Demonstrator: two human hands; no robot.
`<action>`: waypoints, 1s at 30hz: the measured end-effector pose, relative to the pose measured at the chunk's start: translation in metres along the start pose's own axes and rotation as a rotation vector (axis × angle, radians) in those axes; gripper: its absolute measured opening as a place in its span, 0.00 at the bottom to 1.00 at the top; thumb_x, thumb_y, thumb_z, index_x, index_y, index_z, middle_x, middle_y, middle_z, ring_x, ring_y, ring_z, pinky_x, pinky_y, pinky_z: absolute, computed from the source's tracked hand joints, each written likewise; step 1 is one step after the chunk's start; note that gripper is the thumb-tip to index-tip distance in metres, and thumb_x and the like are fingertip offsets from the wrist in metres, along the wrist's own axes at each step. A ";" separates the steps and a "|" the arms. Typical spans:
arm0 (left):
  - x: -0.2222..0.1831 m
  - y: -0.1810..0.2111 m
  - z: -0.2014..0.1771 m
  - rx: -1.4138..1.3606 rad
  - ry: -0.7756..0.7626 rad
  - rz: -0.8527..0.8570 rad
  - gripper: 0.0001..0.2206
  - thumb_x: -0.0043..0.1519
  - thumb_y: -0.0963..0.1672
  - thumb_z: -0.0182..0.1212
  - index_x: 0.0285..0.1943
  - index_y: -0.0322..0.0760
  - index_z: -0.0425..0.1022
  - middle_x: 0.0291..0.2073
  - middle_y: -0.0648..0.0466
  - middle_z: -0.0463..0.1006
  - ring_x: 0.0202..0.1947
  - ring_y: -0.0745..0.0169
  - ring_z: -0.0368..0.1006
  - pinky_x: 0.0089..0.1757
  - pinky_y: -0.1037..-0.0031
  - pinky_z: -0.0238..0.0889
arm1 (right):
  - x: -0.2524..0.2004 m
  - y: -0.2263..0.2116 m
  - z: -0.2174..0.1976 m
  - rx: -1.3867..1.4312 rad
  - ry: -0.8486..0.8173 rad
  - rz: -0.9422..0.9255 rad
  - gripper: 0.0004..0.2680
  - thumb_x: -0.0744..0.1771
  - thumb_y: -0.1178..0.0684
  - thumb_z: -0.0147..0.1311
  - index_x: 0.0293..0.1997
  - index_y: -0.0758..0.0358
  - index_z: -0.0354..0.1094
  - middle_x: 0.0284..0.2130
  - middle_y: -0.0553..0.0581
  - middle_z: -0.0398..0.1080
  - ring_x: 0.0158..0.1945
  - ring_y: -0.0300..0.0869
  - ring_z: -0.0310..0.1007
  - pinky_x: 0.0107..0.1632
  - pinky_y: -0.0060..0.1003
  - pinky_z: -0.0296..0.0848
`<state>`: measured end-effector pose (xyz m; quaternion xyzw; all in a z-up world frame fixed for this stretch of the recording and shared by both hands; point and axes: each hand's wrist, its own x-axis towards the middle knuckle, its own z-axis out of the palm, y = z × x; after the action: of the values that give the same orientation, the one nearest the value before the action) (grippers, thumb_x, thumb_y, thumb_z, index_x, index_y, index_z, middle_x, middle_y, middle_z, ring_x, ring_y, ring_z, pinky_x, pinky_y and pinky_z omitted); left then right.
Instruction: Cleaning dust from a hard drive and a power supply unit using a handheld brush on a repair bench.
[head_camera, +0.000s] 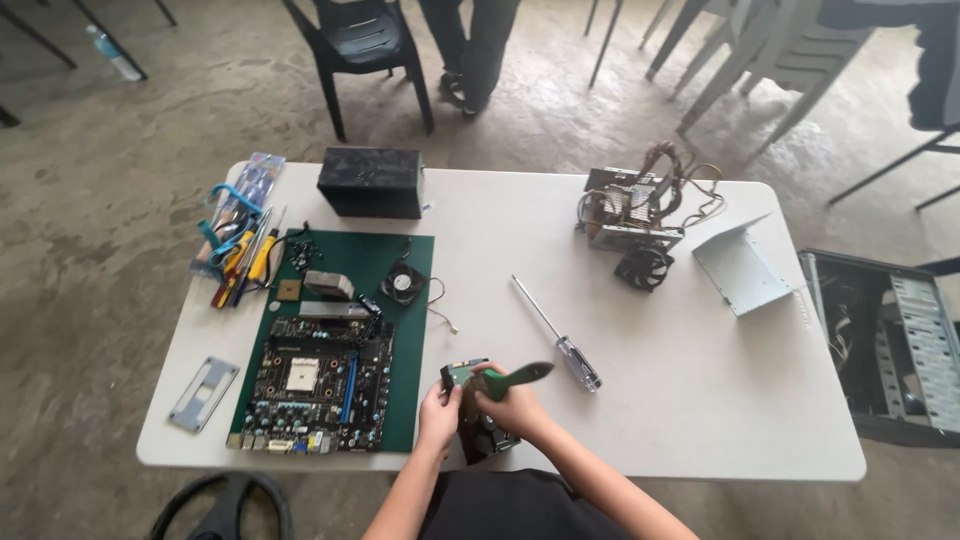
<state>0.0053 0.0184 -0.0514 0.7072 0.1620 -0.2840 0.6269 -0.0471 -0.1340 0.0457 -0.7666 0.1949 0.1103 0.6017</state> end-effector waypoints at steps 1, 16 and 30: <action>-0.002 -0.004 0.001 -0.008 0.014 -0.004 0.22 0.68 0.46 0.59 0.72 0.42 0.73 0.59 0.44 0.84 0.59 0.54 0.80 0.55 0.69 0.73 | -0.007 0.007 -0.002 -0.005 -0.016 -0.001 0.13 0.66 0.55 0.55 0.57 0.48 0.70 0.30 0.48 0.75 0.31 0.35 0.71 0.38 0.31 0.72; 0.003 -0.011 0.009 -0.230 0.096 -0.003 0.18 0.67 0.42 0.63 0.68 0.38 0.78 0.53 0.45 0.87 0.51 0.61 0.83 0.52 0.74 0.73 | -0.023 -0.012 -0.018 -0.248 -0.390 0.083 0.09 0.66 0.55 0.51 0.50 0.47 0.64 0.33 0.48 0.74 0.34 0.36 0.71 0.40 0.32 0.71; 0.017 -0.005 0.022 -0.087 0.152 0.041 0.23 0.62 0.52 0.75 0.64 0.43 0.79 0.49 0.50 0.88 0.49 0.57 0.85 0.45 0.65 0.81 | 0.016 0.012 -0.002 -0.114 0.085 -0.025 0.15 0.66 0.51 0.59 0.59 0.39 0.71 0.53 0.71 0.77 0.63 0.65 0.74 0.64 0.57 0.72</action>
<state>0.0114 -0.0043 -0.0664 0.7020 0.2066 -0.2094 0.6485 -0.0378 -0.1414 0.0289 -0.8062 0.2040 0.0809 0.5495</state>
